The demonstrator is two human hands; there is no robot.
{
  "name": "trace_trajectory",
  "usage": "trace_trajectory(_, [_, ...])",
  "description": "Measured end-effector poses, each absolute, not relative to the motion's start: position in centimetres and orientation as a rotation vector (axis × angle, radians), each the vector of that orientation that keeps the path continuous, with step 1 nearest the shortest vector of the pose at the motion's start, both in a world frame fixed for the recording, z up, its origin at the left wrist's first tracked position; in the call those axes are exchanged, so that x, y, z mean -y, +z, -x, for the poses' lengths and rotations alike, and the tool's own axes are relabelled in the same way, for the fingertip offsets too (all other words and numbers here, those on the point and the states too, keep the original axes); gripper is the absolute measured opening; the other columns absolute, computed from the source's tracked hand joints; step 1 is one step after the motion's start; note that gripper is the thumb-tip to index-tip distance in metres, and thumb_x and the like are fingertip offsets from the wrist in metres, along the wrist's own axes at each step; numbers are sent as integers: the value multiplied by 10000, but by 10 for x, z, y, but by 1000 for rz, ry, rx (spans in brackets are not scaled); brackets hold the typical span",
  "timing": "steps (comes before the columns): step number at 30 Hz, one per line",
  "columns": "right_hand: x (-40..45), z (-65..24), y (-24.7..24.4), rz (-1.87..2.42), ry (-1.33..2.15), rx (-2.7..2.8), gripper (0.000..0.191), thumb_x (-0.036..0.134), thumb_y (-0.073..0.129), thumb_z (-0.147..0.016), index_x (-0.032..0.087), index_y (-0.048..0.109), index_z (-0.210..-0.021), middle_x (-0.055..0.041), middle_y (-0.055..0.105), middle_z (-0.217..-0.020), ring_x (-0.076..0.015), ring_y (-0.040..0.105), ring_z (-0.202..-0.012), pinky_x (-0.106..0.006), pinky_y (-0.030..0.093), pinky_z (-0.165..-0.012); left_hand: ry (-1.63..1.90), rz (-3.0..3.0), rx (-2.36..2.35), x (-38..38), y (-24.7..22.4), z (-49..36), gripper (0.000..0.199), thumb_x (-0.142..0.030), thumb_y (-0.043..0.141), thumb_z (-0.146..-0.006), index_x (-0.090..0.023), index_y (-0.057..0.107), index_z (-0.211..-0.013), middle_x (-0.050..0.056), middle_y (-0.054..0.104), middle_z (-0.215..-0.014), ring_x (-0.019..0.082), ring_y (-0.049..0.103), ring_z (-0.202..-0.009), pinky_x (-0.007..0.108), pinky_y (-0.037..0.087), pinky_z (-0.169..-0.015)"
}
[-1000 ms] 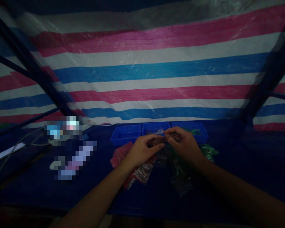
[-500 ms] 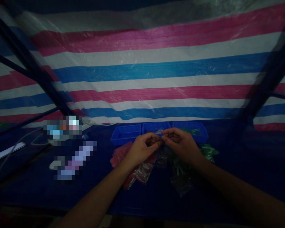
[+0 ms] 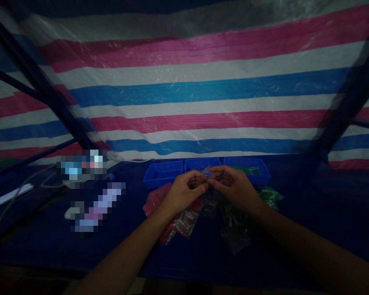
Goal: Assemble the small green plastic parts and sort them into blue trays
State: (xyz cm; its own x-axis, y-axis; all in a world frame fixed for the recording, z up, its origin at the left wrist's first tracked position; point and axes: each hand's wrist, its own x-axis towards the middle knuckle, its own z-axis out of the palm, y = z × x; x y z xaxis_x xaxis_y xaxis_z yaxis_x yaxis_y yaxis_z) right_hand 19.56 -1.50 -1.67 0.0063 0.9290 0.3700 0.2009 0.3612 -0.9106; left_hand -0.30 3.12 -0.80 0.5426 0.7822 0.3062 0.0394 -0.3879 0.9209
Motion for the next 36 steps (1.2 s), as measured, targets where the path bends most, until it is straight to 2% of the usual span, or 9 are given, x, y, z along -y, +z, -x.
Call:
trace_trajectory(6, [15, -195, -19, 1088, 760, 1475, 337, 406, 786, -855, 216, 710, -1123, -70, 770, -992, -227, 751, -927, -402, 611, -896, 959, -1794, -679, -33, -6, 4, 187, -323, 767, -857, -163, 708, -933, 45, 714, -860, 151, 644, -745, 265, 496, -701])
trace_trajectory(15, [16, -194, -17, 1093, 784, 1443, 355, 451, 787, -847, 218, 710, -1104, -81, 777, -1031, -232, 755, -923, -394, 622, -857, 957, -1610, -590, -29, -5, 1, 249, -259, 815, -826, -165, 689, -1020, 82, 745, -972, 165, 704, -869, 299, 540, -818])
trace_trajectory(21, [16, -195, -17, 1100, 777, 1398, 354, 425, 799, -849, 201, 713, -1109, -77, 772, -997, -222, 746, -914, -374, 610, -860, 936, -1623, -624, -32, -9, 0, 226, -231, 793, -839, -145, 684, -1017, 72, 733, -931, 158, 701, -833, 286, 531, -794])
trace_trajectory(28, [15, -195, -16, 1085, 817, 1390, 354, 429, 809, -841, 208, 717, -1102, -67, 775, -985, -223, 753, -907, -375, 617, -860, 922, -1672, -629, -33, -9, 2, 221, -299, 798, -848, -144, 700, -973, 75, 740, -918, 173, 700, -819, 289, 525, -768])
trace_trajectory(36, [15, -197, -18, 1070, 854, 1397, 351, 421, 804, -847, 219, 717, -1121, -59, 774, -975, -221, 749, -880, -364, 612, -818, 846, -1788, -609, -35, -13, 4, 248, -360, 702, -933, -149, 757, -1051, 87, 766, -962, 190, 704, -852, 297, 523, -793])
